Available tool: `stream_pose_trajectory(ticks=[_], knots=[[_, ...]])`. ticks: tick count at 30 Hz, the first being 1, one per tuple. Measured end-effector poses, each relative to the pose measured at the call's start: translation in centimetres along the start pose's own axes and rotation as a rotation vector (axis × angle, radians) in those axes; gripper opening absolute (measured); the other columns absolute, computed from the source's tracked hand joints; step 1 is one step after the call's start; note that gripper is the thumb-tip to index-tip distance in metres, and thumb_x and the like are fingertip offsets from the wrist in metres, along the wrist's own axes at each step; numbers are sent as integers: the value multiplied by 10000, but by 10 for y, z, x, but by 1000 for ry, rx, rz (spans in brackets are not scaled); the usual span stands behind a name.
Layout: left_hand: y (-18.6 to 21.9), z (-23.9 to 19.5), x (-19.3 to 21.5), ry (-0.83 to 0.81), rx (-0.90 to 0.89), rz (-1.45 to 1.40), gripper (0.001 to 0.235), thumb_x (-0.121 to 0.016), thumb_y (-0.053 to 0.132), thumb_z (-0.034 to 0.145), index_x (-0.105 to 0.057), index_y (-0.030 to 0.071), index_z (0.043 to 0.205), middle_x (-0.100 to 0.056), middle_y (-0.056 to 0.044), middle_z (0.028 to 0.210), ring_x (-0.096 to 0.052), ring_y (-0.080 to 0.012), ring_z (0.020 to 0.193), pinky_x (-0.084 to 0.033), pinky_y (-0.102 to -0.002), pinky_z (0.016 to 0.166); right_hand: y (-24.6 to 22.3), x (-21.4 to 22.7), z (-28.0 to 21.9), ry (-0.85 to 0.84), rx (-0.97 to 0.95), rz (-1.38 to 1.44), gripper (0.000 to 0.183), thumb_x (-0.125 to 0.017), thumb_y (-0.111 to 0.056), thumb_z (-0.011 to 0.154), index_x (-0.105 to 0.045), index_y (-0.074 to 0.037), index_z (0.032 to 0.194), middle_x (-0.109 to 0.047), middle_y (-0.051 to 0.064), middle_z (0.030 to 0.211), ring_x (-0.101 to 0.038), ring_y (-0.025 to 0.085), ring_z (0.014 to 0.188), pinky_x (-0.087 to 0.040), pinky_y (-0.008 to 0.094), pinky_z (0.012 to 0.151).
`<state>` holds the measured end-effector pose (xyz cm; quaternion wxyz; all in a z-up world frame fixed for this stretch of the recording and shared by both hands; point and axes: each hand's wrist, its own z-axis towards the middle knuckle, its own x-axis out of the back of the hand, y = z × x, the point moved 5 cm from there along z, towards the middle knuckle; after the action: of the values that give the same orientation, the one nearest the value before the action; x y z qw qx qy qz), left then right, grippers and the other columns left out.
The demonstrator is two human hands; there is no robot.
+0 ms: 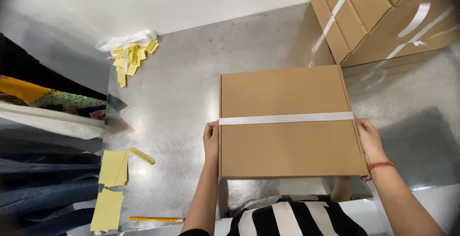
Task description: The person places a rolled plaid garment into a clear plastic bag, seals it, and puts it into a cardboard box. They close the box, tie it with a white ribbon, and attach a yellow sticky note to the top.
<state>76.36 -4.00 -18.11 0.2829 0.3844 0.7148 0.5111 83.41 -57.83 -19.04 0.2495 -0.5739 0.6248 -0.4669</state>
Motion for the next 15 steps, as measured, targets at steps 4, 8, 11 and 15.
stream_pose_trajectory(ticks=[4, 8, 11, 15], knots=[[19, -13, -4, 1, 68, -75, 270, -650, 366, 1062, -620, 149, 906, -607, 30, 839, -523, -78, 757, -434, -264, 693, -3, 1, -1, 1, -52, 98, 309, -736, -500, 1074, -619, -237, 962, -654, -29, 828, -596, 129, 667, -475, 361, 531], [74, -52, -12, -14, 200, -41, 329, -639, 370, 1054, -502, 159, 843, -508, 35, 756, -423, -87, 639, -356, -273, 606, 12, 17, 13, -59, -177, 136, 263, -748, -467, 1049, -636, -232, 1084, -673, 24, 872, -640, 186, 702, -515, 413, 559], [96, -73, -9, -33, 273, -31, 351, -644, 368, 1042, -474, 143, 832, -493, 6, 761, -398, -109, 592, -324, -292, 542, 0, 30, -2, -184, -223, 164, 215, -712, -385, 1064, -617, -199, 1115, -660, 35, 940, -632, 192, 756, -519, 425, 605], [112, -87, 9, -121, 227, 77, 290, -622, 298, 1038, -572, 106, 826, -576, -23, 1032, -544, -120, 780, -423, -284, 661, -5, 52, -24, -402, -137, 161, 503, -542, -123, 1023, -571, -63, 1521, -645, 145, 1399, -618, 349, 1103, -475, 512, 866]])
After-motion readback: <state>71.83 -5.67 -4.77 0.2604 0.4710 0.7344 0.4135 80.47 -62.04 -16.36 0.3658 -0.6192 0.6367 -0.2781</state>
